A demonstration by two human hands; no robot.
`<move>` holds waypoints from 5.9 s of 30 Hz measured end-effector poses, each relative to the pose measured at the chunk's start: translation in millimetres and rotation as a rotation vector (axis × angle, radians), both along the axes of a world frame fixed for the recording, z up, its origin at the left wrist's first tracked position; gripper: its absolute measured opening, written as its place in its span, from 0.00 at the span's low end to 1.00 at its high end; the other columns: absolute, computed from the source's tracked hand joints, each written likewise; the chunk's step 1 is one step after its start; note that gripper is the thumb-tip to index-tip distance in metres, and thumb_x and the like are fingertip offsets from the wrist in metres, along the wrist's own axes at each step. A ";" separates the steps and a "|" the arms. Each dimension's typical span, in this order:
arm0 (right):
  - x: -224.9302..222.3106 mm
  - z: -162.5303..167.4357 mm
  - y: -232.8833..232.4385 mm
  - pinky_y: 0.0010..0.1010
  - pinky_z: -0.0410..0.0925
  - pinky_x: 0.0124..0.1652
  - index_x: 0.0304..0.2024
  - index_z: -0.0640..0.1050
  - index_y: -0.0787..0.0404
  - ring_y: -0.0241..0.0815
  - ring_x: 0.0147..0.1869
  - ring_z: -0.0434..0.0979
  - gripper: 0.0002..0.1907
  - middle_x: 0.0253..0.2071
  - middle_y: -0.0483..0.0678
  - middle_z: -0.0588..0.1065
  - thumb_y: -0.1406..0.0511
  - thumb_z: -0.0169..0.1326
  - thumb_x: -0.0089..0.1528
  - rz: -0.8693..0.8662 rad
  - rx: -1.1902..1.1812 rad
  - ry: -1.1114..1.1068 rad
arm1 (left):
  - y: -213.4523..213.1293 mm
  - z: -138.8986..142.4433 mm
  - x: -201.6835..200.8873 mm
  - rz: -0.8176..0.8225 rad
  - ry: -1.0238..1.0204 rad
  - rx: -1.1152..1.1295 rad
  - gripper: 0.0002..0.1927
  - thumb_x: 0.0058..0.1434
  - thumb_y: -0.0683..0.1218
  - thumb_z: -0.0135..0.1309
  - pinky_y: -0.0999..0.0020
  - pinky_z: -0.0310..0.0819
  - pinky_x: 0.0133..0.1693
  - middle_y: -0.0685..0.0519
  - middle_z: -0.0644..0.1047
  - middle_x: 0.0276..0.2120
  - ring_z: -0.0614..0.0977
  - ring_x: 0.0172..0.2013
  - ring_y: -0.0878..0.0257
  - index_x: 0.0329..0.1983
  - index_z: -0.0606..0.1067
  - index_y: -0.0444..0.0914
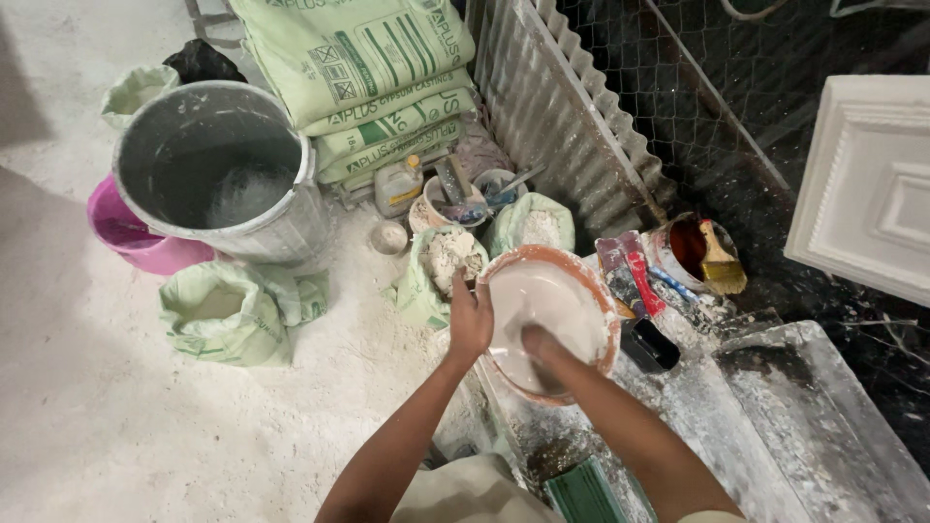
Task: The person scoops white gypsum casting powder by hand from a bag into a small bowl, carries the bowl to a work area, and adds water. They then knead and mix the plaster slurry by hand in the bowl and spread the mixture by hand onto a green mold panel on the workbench.
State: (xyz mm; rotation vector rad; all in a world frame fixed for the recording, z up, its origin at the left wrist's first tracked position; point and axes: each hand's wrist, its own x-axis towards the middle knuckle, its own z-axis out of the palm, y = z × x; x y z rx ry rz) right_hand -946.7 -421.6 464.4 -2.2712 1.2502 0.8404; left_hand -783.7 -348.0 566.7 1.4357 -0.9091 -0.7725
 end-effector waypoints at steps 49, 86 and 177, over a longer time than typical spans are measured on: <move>-25.2 -21.0 4.8 0.43 0.71 0.54 0.49 0.80 0.63 0.59 0.53 0.79 0.17 0.49 0.61 0.78 0.60 0.49 0.64 0.188 -0.040 0.039 | 8.2 11.6 -4.2 0.107 -0.265 0.066 0.28 0.73 0.52 0.44 0.46 0.71 0.51 0.25 0.73 0.54 0.77 0.51 0.32 0.66 0.60 0.26; 14.5 -14.5 -6.6 0.40 0.72 0.52 0.49 0.79 0.61 0.55 0.51 0.79 0.16 0.48 0.59 0.77 0.60 0.49 0.64 -0.071 0.132 -0.352 | 5.8 11.1 -1.7 0.137 -0.245 0.051 0.29 0.74 0.52 0.44 0.47 0.70 0.53 0.24 0.71 0.56 0.76 0.53 0.31 0.67 0.60 0.25; -7.3 24.5 -40.4 0.41 0.75 0.48 0.51 0.78 0.58 0.53 0.47 0.80 0.16 0.48 0.56 0.78 0.64 0.52 0.61 0.114 -0.065 0.157 | -6.3 4.7 3.0 0.115 -0.231 0.036 0.29 0.75 0.53 0.41 0.49 0.66 0.60 0.25 0.69 0.60 0.73 0.59 0.32 0.67 0.59 0.23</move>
